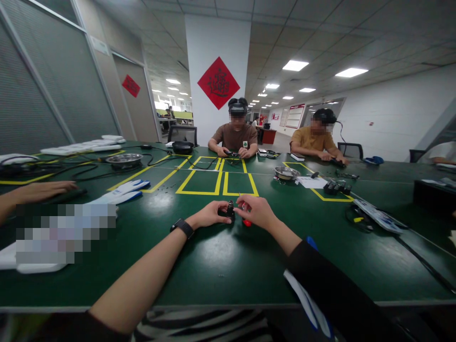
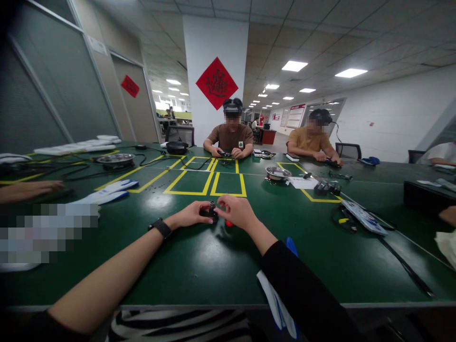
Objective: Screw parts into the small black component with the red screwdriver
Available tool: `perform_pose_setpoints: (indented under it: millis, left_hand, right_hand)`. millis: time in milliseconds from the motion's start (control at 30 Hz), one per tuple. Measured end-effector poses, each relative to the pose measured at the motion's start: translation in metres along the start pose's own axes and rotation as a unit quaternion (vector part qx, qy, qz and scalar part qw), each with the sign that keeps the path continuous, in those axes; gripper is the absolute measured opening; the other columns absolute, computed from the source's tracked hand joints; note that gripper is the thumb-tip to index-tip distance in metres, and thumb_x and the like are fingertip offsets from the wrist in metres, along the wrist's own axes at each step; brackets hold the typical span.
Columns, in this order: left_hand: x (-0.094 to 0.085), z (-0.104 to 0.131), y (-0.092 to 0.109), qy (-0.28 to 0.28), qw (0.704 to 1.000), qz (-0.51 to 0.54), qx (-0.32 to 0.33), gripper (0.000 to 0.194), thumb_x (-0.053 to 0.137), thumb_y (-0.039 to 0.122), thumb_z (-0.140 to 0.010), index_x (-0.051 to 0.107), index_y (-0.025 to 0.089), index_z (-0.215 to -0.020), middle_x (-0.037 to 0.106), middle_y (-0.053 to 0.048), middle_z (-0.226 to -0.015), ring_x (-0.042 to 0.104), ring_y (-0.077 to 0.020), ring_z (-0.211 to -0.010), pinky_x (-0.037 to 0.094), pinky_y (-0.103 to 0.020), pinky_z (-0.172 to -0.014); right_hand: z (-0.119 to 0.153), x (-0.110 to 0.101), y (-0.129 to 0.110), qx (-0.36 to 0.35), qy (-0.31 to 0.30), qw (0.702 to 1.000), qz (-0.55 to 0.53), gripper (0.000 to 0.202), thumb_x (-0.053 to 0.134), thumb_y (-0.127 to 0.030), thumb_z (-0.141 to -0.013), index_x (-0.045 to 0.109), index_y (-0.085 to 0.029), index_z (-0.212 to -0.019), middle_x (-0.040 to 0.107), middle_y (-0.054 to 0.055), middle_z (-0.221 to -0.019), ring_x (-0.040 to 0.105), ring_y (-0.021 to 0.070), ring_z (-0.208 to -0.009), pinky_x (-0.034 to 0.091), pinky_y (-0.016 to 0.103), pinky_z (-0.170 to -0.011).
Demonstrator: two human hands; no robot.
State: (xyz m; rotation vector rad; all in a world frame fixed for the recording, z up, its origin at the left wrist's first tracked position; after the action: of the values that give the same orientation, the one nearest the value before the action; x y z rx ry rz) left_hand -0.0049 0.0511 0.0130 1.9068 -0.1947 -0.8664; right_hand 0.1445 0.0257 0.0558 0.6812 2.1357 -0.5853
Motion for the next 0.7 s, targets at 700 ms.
perform_pose_setpoints:
  millis: [700]
  left_hand:
    - [0.005, 0.003, 0.018, 0.109, 0.981, -0.163, -0.011, 0.038, 0.051, 0.044, -0.079, 0.054, 0.017, -0.106, 0.061, -0.004, -0.092, 0.055, -0.0169, -0.081, 0.044, -0.03, -0.077]
  right_hand:
    - [0.008, 0.032, 0.024, 0.025, -0.172, 0.985, -0.011, 0.029, 0.052, 0.004, -0.069, 0.054, -0.018, -0.087, 0.052, 0.005, -0.098, 0.046, 0.016, -0.086, 0.037, 0.027, -0.073]
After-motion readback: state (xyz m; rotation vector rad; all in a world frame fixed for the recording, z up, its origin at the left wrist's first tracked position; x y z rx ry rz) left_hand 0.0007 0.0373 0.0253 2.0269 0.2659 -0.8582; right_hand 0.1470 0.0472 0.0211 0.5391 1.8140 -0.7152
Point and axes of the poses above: each hand's wrist, its own z-axis away from the middle knuckle, its own x-axis out of the palm, y = z × x, the point moved 5 cm from there along -z, towards the middle knuckle
